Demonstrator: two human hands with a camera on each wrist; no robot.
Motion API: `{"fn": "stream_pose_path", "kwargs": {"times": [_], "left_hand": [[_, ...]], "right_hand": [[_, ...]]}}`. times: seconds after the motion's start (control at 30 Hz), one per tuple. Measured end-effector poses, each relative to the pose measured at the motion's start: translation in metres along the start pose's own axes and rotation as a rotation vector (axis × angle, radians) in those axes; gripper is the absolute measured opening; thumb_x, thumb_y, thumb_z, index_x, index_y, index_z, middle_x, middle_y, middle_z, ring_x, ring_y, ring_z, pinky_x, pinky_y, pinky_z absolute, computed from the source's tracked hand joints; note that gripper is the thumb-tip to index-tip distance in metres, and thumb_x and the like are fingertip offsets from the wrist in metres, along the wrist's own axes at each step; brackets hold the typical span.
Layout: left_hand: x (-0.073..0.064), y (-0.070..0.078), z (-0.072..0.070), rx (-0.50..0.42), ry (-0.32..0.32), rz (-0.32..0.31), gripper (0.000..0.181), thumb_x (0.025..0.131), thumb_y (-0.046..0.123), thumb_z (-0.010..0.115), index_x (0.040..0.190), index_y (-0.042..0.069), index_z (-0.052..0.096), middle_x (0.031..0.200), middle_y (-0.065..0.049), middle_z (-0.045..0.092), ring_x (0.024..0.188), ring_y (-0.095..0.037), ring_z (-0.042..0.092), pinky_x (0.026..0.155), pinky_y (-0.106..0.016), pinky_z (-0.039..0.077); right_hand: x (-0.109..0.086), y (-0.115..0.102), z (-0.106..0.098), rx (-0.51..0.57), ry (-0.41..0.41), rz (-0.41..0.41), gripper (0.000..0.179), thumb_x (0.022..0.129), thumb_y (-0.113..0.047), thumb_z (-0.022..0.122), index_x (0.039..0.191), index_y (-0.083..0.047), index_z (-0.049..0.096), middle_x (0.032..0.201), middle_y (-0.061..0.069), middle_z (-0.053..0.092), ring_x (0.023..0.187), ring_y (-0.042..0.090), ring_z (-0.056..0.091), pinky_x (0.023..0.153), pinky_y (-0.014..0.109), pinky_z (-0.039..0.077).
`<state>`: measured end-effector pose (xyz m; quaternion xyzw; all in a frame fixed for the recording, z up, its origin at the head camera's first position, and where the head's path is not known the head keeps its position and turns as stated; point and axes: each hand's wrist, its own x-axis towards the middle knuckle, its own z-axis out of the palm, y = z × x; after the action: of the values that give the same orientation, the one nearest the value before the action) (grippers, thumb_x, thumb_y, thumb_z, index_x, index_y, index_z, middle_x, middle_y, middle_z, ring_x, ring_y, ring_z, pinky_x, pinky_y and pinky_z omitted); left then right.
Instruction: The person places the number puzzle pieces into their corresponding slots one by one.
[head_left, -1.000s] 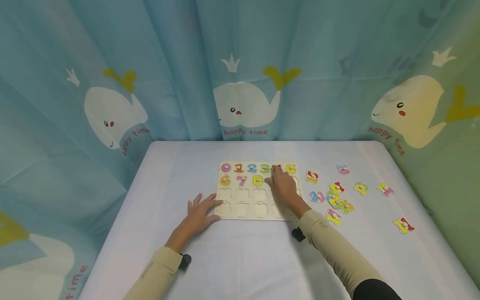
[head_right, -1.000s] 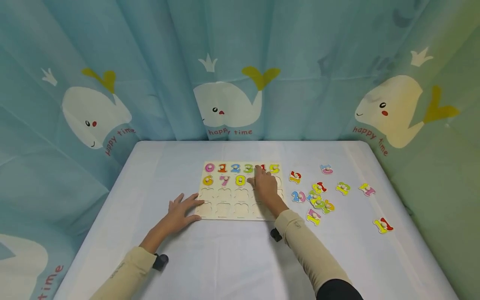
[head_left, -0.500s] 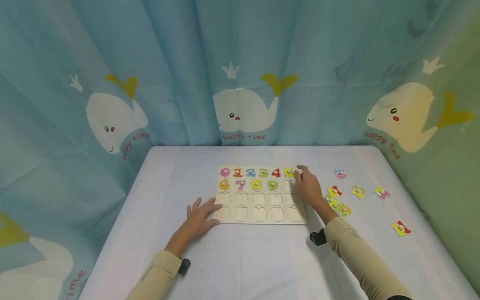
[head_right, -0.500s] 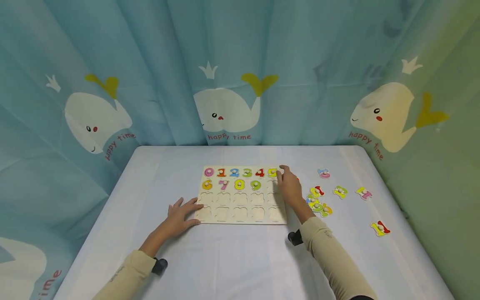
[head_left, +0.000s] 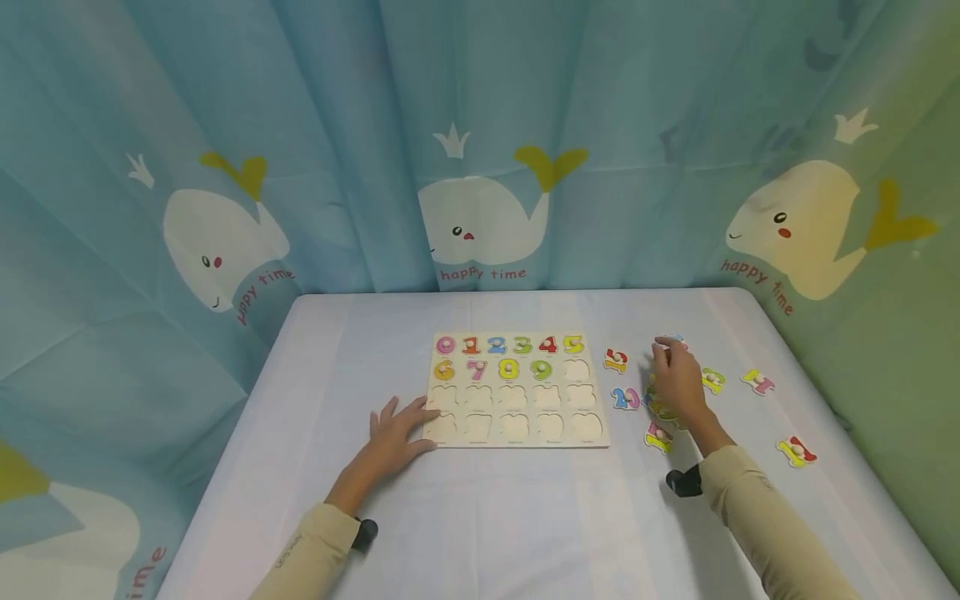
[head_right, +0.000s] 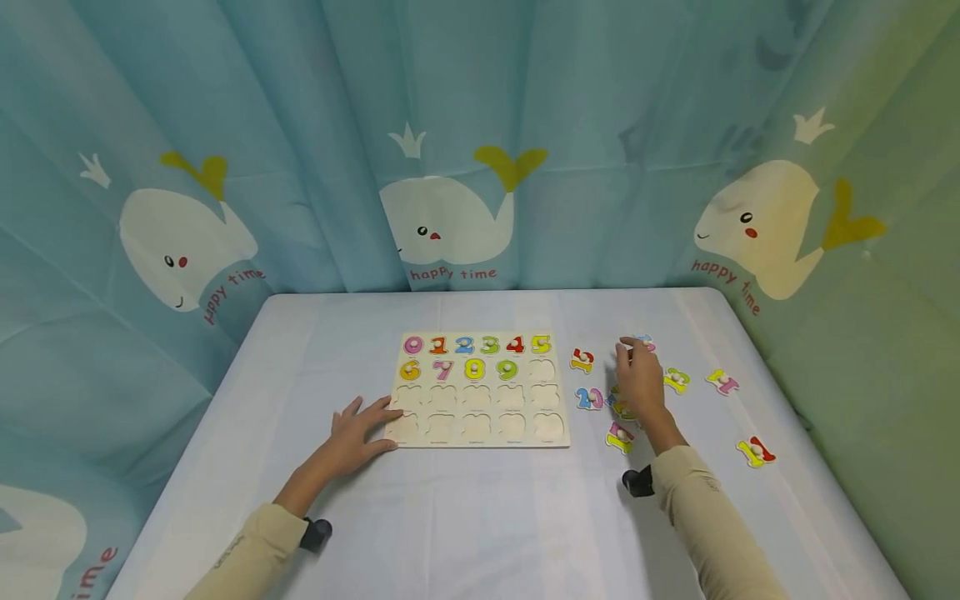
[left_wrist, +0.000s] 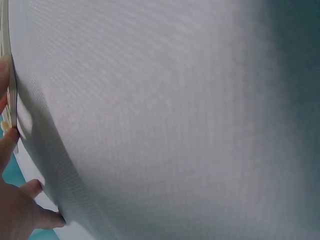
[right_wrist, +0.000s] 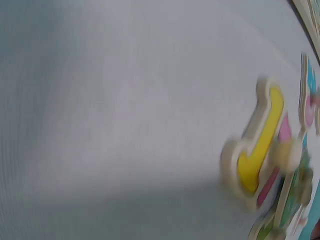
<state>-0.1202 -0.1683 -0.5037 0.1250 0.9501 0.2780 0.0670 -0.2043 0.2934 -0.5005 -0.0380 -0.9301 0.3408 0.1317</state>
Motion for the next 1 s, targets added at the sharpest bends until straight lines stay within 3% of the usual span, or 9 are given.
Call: {"fn": "stream_pose_path", "kwargs": {"times": [0.17,0.43,0.7,1.0], "left_hand": [[-0.001,-0.001,0.003,-0.010,-0.001,0.002,0.049,0.081,0.029,0.072,0.126,0.015,0.060,0.144,-0.012,0.041,0.134,-0.050,0.015,0.098,-0.073,0.002],[0.001,-0.002,0.001,-0.031,-0.024,-0.020,0.049,0.082,0.028,0.072,0.128,0.016,0.059,0.146,-0.013,0.038,0.135,-0.050,0.011,0.099,-0.072,-0.002],[0.007,-0.002,-0.004,-0.022,-0.015,-0.012,0.051,0.082,0.028,0.073,0.129,0.016,0.059,0.146,-0.012,0.037,0.136,-0.049,0.010,0.099,-0.072,-0.002],[0.005,-0.003,0.000,-0.022,-0.012,-0.011,0.050,0.081,0.028,0.073,0.128,0.015,0.060,0.145,-0.013,0.039,0.135,-0.050,0.012,0.099,-0.072,-0.001]], "right_hand": [[-0.003,0.016,-0.011,0.037,0.025,0.014,0.050,0.104,-0.031,0.030,0.126,0.010,0.048,0.097,0.024,0.059,0.081,0.034,0.056,0.070,0.045,0.044],[0.001,0.031,-0.025,0.014,0.015,0.113,0.054,0.104,-0.035,0.024,0.128,0.008,0.044,0.105,0.026,0.056,0.096,0.040,0.052,0.084,0.052,0.042],[0.005,0.036,-0.035,0.005,0.049,0.129,0.052,0.104,-0.033,0.024,0.129,0.008,0.046,0.105,0.027,0.056,0.094,0.039,0.050,0.080,0.048,0.040],[0.003,0.043,-0.036,0.009,0.037,0.125,0.052,0.103,-0.034,0.025,0.130,0.006,0.046,0.106,0.025,0.056,0.092,0.036,0.049,0.076,0.042,0.039]]}}
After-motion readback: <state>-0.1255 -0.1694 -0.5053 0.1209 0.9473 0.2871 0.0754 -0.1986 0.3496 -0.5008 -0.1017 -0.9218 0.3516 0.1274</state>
